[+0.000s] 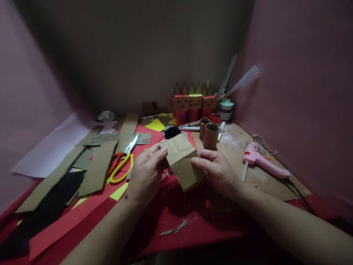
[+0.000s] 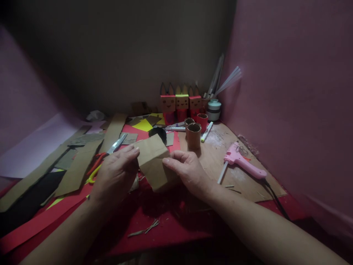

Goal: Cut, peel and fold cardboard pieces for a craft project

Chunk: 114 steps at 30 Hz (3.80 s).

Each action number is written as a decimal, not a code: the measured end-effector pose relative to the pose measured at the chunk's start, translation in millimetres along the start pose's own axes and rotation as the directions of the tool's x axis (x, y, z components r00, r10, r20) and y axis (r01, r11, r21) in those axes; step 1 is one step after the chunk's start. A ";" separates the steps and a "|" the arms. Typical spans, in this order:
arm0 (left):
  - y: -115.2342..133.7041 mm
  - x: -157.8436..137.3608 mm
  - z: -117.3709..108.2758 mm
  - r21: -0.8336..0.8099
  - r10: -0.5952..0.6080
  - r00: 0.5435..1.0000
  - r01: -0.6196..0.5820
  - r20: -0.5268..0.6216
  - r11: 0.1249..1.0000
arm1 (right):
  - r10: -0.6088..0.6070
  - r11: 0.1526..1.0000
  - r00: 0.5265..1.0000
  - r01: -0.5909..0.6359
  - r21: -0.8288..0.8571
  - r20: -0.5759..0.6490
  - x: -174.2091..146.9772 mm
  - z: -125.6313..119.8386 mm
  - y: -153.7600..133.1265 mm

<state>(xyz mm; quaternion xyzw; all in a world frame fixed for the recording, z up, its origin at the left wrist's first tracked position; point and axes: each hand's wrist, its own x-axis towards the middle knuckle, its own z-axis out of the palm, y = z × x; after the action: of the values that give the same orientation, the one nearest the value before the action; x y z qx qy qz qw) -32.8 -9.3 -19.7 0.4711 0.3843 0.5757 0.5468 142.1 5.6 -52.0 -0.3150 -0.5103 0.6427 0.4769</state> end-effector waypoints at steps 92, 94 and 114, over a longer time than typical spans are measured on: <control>17.3 -3.8 -12.4 0.344 -0.192 0.968 0.126 0.164 0.931 | 0.171 0.941 0.976 -0.202 0.270 0.134 3.6 5.9 -12.5; 18.1 -3.6 -12.7 0.352 -0.180 0.970 0.113 0.163 0.929 | 0.166 0.943 0.979 -0.193 0.271 0.120 3.3 6.4 -12.5; 24.1 -6.1 -10.6 0.561 -0.192 0.973 0.090 0.125 0.823 | 0.040 0.969 0.997 -0.053 0.243 0.060 1.5 1.2 -4.2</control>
<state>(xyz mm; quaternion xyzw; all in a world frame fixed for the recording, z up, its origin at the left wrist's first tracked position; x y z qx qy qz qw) -49.7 -17.2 -0.2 0.6278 0.5177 0.3545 0.4607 141.8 6.7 -47.6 -0.2480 -0.4328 0.7200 0.4825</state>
